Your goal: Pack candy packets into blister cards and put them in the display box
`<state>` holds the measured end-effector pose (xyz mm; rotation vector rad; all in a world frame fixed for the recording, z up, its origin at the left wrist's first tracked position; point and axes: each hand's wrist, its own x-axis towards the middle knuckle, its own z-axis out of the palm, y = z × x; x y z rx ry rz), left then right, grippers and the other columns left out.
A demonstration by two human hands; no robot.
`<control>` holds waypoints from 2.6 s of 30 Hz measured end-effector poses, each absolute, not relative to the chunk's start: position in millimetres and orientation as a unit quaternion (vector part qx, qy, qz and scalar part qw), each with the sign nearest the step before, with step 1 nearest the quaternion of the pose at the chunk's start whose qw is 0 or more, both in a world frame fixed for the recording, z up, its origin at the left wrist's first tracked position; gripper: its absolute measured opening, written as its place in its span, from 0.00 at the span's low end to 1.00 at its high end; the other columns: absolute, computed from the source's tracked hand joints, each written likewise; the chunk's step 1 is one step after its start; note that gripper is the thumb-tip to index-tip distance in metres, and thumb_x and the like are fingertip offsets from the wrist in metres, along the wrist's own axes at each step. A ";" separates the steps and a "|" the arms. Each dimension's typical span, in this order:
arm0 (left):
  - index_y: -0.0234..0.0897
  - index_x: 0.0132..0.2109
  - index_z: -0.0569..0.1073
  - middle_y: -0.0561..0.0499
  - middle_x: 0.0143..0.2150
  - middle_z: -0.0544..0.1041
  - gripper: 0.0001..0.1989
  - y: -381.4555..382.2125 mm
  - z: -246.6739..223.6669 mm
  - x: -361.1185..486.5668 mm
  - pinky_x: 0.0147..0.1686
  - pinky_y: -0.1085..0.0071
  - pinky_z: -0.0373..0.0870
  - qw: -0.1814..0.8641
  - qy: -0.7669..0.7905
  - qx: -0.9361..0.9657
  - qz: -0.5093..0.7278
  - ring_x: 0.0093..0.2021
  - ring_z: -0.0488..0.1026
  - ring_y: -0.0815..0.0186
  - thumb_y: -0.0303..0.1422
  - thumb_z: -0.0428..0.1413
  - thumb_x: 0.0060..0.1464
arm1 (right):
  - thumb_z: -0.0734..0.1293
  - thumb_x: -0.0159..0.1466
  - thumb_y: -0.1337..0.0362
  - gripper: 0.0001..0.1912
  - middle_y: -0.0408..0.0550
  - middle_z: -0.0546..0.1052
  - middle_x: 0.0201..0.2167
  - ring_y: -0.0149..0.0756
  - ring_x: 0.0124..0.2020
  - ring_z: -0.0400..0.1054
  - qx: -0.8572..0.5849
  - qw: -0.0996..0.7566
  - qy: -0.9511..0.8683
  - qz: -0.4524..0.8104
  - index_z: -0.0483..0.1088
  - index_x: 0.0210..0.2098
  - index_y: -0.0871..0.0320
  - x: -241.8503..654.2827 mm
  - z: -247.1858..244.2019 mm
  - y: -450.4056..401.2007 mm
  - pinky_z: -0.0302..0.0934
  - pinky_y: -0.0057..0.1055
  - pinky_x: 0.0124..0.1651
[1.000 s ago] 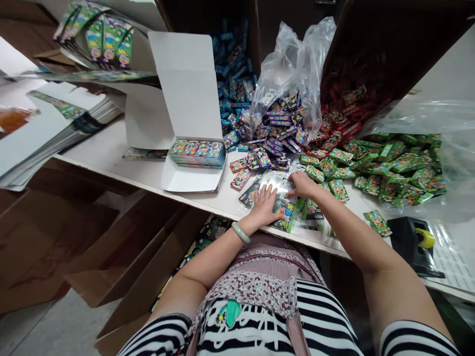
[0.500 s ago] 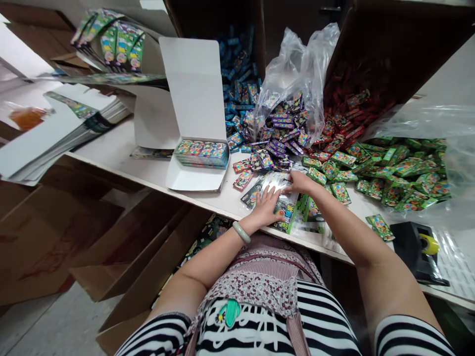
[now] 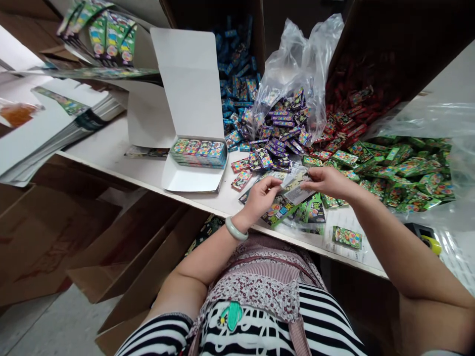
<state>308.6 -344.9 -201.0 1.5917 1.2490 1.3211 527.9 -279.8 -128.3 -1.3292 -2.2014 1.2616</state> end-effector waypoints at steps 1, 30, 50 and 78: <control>0.36 0.41 0.76 0.50 0.38 0.80 0.06 -345.2 -192.9 306.6 0.42 0.71 0.74 0.303 0.455 0.653 0.524 0.39 0.78 0.67 0.26 0.55 0.59 | 0.75 0.52 0.50 0.17 0.43 0.78 0.27 0.36 0.31 0.70 -0.429 0.138 -0.737 0.504 0.76 0.31 0.56 531.3 -123.8 -285.6 0.62 0.32 0.35; 0.35 0.40 0.80 0.49 0.38 0.83 0.18 -338.6 -177.7 300.0 0.41 0.70 0.76 0.562 0.402 0.411 0.595 0.38 0.79 0.65 0.44 0.67 0.47 | 0.76 0.49 0.45 0.22 0.44 0.79 0.33 0.38 0.37 0.73 -0.409 0.426 -0.535 0.604 0.73 0.34 0.53 472.7 -196.9 -347.1 0.69 0.37 0.44; 0.38 0.56 0.71 0.46 0.46 0.79 0.24 -360.5 -221.6 307.9 0.37 0.75 0.75 0.591 0.390 0.451 0.543 0.41 0.78 0.68 0.40 0.64 0.54 | 0.76 0.53 0.47 0.25 0.46 0.80 0.39 0.38 0.41 0.75 -0.449 0.361 -0.543 0.611 0.69 0.43 0.52 521.3 -222.3 -394.3 0.71 0.38 0.46; 0.37 0.39 0.76 0.49 0.37 0.77 0.06 -375.4 -170.0 316.2 0.40 0.71 0.75 0.473 0.363 0.629 0.498 0.40 0.75 0.68 0.33 0.63 0.56 | 0.71 0.62 0.55 0.09 0.47 0.75 0.36 0.36 0.37 0.71 -0.481 0.441 -0.631 0.418 0.72 0.36 0.53 537.1 -163.8 -392.0 0.66 0.29 0.29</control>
